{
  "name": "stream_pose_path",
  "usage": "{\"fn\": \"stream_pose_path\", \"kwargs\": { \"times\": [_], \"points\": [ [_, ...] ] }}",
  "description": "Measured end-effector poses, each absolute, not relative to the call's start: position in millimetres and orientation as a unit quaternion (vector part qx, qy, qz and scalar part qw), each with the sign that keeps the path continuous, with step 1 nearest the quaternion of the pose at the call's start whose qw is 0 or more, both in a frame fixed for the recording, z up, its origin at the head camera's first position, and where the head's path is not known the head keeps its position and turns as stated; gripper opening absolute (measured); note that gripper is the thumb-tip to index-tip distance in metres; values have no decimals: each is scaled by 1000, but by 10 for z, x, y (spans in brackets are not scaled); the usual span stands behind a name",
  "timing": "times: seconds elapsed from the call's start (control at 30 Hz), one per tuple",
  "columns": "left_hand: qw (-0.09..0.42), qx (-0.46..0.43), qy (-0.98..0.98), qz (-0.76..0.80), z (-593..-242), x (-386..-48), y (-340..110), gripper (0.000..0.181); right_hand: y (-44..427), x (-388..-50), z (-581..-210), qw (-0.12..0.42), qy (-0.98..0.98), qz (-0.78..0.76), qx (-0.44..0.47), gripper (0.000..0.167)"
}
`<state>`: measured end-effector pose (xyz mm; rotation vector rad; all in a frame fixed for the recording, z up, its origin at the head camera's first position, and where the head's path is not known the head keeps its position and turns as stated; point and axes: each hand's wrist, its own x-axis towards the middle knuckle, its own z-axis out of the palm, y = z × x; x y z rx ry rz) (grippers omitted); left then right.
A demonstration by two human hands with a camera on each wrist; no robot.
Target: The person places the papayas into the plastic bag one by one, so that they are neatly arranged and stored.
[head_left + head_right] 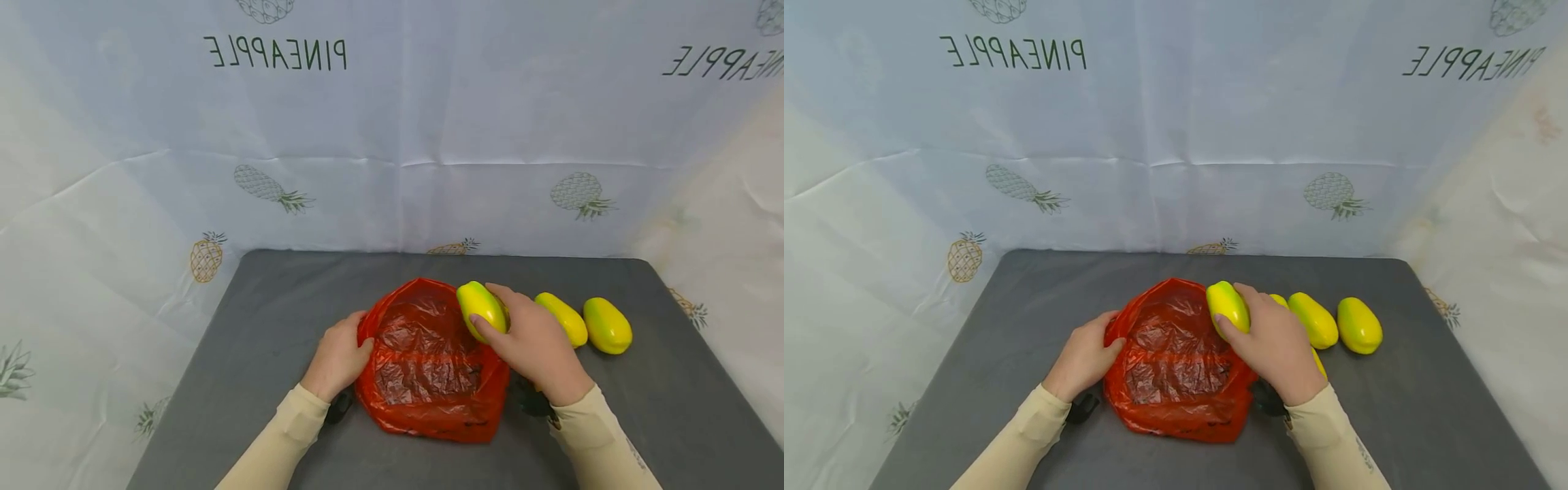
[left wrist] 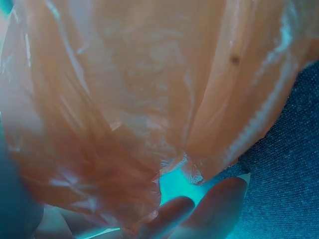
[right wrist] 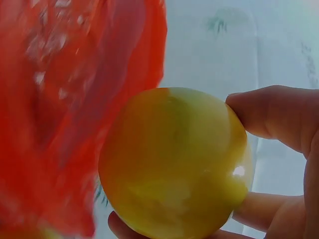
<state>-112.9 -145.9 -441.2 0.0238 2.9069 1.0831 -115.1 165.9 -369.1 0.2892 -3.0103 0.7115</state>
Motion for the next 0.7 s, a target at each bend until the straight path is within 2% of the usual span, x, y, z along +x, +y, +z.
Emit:
{"fn": "stream_pose_path", "kwargs": {
  "times": [0.23, 0.7],
  "points": [
    [16, 5, 935, 353, -4419, -1128, -1441, 52, 1306, -1273, -3709, 21, -965, 221, 143, 69],
    [12, 12, 935, 354, -4433, -1130, -1450, 50, 791, -1445, -3901, -21, -963, 188, 192, 67]
  ]
}}
